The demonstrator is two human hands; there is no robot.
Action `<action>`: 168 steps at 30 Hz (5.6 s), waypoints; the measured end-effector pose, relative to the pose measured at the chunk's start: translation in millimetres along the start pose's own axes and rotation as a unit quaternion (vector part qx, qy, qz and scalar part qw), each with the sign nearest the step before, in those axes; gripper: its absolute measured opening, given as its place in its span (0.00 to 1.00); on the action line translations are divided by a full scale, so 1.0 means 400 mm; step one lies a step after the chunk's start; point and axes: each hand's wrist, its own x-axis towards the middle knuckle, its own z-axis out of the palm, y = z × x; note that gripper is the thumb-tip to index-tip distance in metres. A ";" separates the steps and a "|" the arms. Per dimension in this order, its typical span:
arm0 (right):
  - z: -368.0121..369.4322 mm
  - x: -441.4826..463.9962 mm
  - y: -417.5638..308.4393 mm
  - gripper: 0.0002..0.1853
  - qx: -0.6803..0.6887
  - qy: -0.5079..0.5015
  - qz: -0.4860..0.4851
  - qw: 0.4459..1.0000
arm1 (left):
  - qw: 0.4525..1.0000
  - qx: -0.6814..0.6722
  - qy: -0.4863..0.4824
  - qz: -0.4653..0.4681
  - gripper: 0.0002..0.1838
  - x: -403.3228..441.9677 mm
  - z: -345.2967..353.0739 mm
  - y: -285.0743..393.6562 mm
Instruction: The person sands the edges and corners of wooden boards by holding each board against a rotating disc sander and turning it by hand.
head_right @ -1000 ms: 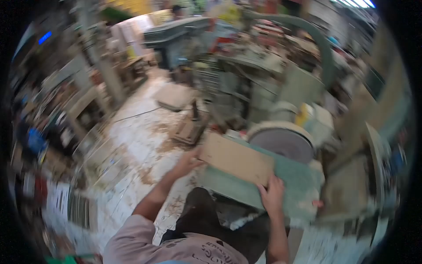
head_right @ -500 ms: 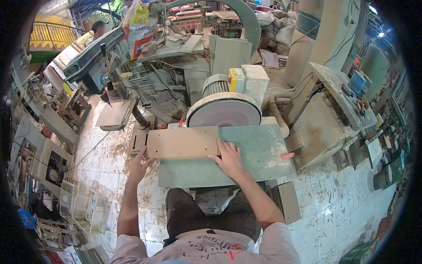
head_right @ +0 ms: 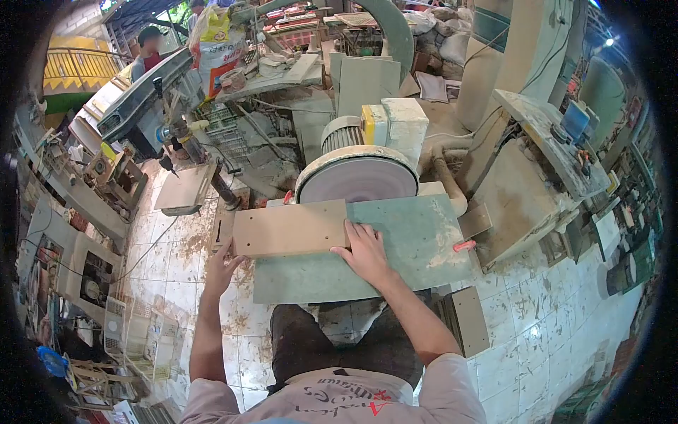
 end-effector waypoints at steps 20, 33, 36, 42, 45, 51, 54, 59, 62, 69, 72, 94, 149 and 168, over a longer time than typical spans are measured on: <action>-0.015 -0.010 0.017 0.38 0.015 0.016 0.019 1.000 | 0.996 0.046 -0.069 0.025 0.36 0.024 -0.029 0.069; -0.081 -0.032 0.068 0.38 0.002 -0.010 0.063 0.998 | 0.992 0.083 -0.065 0.076 0.34 0.047 0.048 0.063; -0.094 -0.041 0.096 0.38 -0.007 -0.014 0.069 0.997 | 0.988 0.104 -0.086 0.079 0.35 0.053 0.056 0.115; -0.149 -0.053 0.133 0.39 -0.021 -0.043 0.102 0.994 | 0.969 0.166 -0.063 0.170 0.33 0.070 0.123 0.100; -0.158 -0.064 0.168 0.40 -0.030 -0.040 0.113 0.992 | 0.965 0.202 -0.073 0.151 0.34 0.068 0.146 0.125; -0.192 -0.083 0.225 0.39 -0.005 -0.042 0.119 0.992 | 0.961 0.216 -0.084 0.151 0.34 0.067 0.193 0.181; -0.199 -0.088 0.248 0.40 0.003 -0.040 0.125 0.991 | 0.961 0.214 -0.080 0.153 0.35 0.067 0.212 0.196; -0.204 -0.092 0.279 0.40 0.040 -0.034 0.123 0.991 | 0.960 0.222 -0.077 0.154 0.34 0.064 0.227 0.210; -0.232 -0.093 0.262 0.40 0.027 -0.048 0.150 0.987 | 0.961 0.218 -0.078 0.147 0.34 0.062 0.238 0.218; -0.256 -0.109 0.286 0.39 0.012 -0.040 0.185 0.982 | 0.961 0.201 -0.076 0.171 0.31 0.063 0.279 0.238; -0.271 -0.108 0.279 0.38 0.012 -0.047 0.192 0.980 | 0.961 0.199 -0.068 0.177 0.31 0.063 0.293 0.236; -0.337 -0.108 0.120 0.26 0.556 0.343 0.098 0.750 | 0.960 0.137 -0.166 0.181 0.35 -0.031 0.313 0.268; 0.049 0.026 -0.059 0.32 0.017 0.039 -0.053 0.998 | 0.975 -0.206 -0.038 -0.076 0.35 0.019 -0.040 -0.051; 0.024 0.017 -0.035 0.32 0.004 0.039 -0.045 0.998 | 0.996 0.004 -0.088 0.000 0.37 0.063 -0.061 -0.064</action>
